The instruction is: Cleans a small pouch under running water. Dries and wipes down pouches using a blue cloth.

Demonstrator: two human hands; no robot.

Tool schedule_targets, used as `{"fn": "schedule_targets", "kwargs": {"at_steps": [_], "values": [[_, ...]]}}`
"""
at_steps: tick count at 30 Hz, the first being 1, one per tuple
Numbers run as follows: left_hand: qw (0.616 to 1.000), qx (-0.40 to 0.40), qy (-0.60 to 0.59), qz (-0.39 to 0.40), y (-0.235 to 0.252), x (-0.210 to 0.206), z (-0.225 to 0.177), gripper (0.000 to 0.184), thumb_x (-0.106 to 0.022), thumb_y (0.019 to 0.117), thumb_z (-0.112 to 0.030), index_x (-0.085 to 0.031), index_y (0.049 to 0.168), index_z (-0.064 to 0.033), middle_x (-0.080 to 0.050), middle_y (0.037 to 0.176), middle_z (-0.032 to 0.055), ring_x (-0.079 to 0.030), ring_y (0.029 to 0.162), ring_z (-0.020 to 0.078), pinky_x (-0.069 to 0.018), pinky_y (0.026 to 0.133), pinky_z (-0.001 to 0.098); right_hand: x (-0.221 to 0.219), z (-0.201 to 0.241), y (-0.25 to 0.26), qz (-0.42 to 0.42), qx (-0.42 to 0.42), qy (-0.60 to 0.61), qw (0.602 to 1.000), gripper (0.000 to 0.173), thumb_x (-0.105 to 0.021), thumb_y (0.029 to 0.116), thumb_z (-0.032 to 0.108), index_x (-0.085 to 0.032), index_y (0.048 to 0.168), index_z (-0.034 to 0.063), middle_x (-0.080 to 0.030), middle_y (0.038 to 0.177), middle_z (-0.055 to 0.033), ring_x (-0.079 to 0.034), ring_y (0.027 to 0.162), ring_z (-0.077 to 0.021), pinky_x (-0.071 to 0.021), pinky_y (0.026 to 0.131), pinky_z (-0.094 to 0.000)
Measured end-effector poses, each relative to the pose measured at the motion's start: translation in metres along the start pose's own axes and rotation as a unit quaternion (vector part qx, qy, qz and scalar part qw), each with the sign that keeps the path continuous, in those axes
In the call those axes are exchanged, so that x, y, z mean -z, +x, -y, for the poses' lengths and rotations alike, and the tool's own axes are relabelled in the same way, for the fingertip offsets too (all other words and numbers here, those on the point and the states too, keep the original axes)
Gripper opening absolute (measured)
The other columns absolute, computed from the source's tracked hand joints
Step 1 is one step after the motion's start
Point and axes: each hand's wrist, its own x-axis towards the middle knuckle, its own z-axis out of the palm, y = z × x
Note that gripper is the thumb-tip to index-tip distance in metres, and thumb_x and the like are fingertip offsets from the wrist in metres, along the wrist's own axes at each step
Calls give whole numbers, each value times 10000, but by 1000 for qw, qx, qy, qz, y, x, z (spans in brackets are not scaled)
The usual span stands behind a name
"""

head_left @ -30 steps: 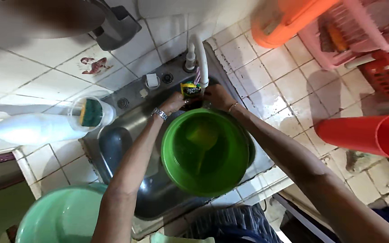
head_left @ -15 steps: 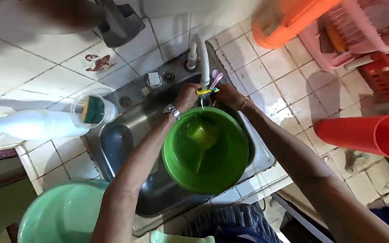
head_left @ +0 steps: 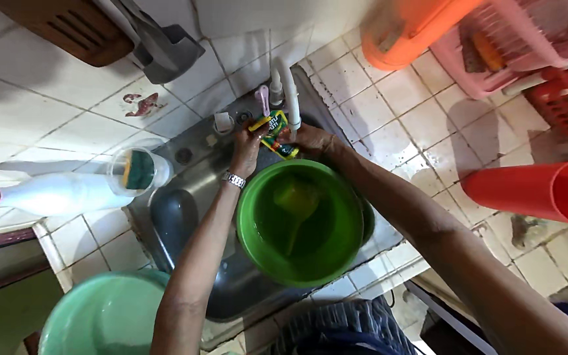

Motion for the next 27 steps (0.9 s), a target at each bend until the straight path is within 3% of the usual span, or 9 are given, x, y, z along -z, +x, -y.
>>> {"fn": "schedule_targets", "kwargs": {"at_steps": [4, 8, 13, 16, 17, 19, 21, 23, 27], "values": [[999, 44, -6, 9, -5, -7, 1, 288, -492, 1079, -155, -551, 1316, -3, -641, 1188, 90, -643, 1071, 144, -558, 946, 368, -12, 9, -1, -106, 20, -101, 989, 140, -666, 980, 170, -664, 1012, 34, -693, 797, 15, -661, 704, -43, -586, 693, -251], [998, 56, -27, -15, -14, -13, -4, 263, -468, 1088, -156, -581, 1281, -17, -657, 1177, 72, -642, 1076, 135, -550, 949, 359, -11, 2, 4, -114, 7, -118, 986, 324, -592, 1033, 324, -653, 1095, 12, -690, 856, -27, -667, 753, -78, -592, 739, -293], [987, 88, -124, -55, -13, -10, -11, 312, -414, 1109, -197, -498, 1368, -43, -633, 1249, 107, -638, 1139, 197, -542, 992, 412, -10, 6, -6, -52, -35, 12, 998, 260, -667, 969, 141, -593, 1199, 44, -709, 931, -54, -688, 739, -120, -597, 635, -283], [985, 87, -138, -61, -13, -12, -12, 309, -397, 1114, -213, -483, 1368, -60, -628, 1235, 106, -643, 1120, 209, -555, 962, 425, -9, 10, -17, -75, -35, -76, 994, 237, -614, 1024, 200, -591, 1206, 50, -698, 900, -31, -667, 694, -88, -576, 594, -250], [984, 90, -137, -66, -13, -14, -12, 313, -392, 1115, -212, -485, 1369, -54, -629, 1230, 119, -651, 1104, 223, -565, 942, 438, -10, 12, -19, -109, -31, -174, 978, 284, -590, 1048, 274, -623, 1165, 17, -684, 866, -47, -659, 680, -100, -576, 604, -274], [984, 112, -120, -76, -14, -18, -13, 330, -388, 1117, -232, -481, 1386, -63, -628, 1237, 133, -660, 1090, 238, -576, 914, 454, -10, 12, -24, -171, -35, -346, 922, 441, -523, 1075, 373, -677, 1039, -39, -666, 828, -148, -649, 709, -242, -555, 698, -462], [985, 137, -82, -68, -13, -21, -13, 349, -399, 1116, -264, -485, 1398, -79, -622, 1259, 142, -656, 1093, 248, -578, 891, 467, -8, 12, -36, -219, -60, -410, 883, 489, -468, 1090, 382, -696, 1006, -42, -680, 855, -206, -674, 775, -345, -544, 763, -586], [985, 170, -27, -33, -10, -23, -14, 347, -419, 1110, -257, -504, 1390, -70, -608, 1257, 141, -642, 1078, 237, -569, 876, 457, -11, 16, -60, -244, -62, -416, 874, 418, -424, 1108, 283, -658, 1084, -63, -684, 946, -226, -690, 869, -363, -546, 832, -581], [959, 246, 78, 112, 4, -30, -15, 317, -473, 1084, -150, -524, 1362, -5, -627, 1193, 142, -639, 1025, 194, -560, 895, 387, -25, 4, -136, -301, 70, -402, 862, 279, -444, 1090, 105, -608, 1287, -6, -714, 1172, -167, -713, 1033, -259, -573, 932, -467]]}}
